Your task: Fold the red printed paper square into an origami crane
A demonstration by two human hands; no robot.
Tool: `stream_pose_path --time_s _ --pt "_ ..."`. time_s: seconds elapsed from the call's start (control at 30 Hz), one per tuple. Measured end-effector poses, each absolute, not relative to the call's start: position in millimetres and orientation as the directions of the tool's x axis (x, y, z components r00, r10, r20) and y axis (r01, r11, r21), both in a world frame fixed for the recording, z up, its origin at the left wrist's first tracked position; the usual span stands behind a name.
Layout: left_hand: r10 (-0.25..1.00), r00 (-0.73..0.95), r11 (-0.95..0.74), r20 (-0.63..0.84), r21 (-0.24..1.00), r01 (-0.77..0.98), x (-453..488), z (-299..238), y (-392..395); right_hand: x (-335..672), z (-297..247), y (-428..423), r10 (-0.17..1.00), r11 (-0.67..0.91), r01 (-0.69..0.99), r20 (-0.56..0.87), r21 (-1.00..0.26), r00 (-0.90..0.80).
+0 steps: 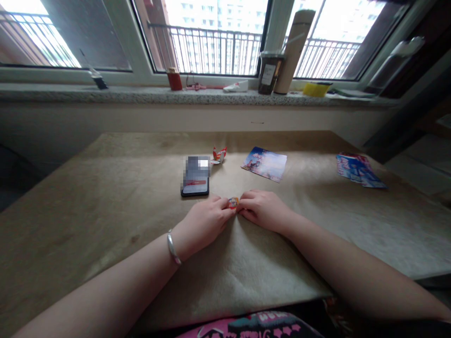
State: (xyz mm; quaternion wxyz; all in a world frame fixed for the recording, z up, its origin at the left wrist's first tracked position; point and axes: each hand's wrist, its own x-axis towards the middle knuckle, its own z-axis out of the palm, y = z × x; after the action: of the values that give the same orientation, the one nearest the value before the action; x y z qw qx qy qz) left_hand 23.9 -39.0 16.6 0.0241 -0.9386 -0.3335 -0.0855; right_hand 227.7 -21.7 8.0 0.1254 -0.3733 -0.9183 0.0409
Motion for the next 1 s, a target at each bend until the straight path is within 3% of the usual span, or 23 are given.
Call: stream_pose_path --time_s 0.13,0.33,0.67,1.0 --pt "0.626 0.760 -0.770 0.176 -0.016 0.638 27 16 -42 225 11 -24 0.698 0.713 0.695 0.182 -0.093 -0.693" --pt "0.632 0.756 -0.765 0.171 -0.019 0.644 31 15 -44 223 16 -26 0.705 0.708 0.702 0.155 -0.079 -0.692" --pt "0.644 0.756 -0.764 0.113 0.062 0.642 21 23 -39 227 21 -29 0.713 0.700 0.711 0.123 -0.063 -0.690" --pt "0.624 0.767 -0.772 0.148 -0.031 0.635 31 17 -46 223 19 -29 0.686 0.725 0.688 0.133 -0.035 -0.716"
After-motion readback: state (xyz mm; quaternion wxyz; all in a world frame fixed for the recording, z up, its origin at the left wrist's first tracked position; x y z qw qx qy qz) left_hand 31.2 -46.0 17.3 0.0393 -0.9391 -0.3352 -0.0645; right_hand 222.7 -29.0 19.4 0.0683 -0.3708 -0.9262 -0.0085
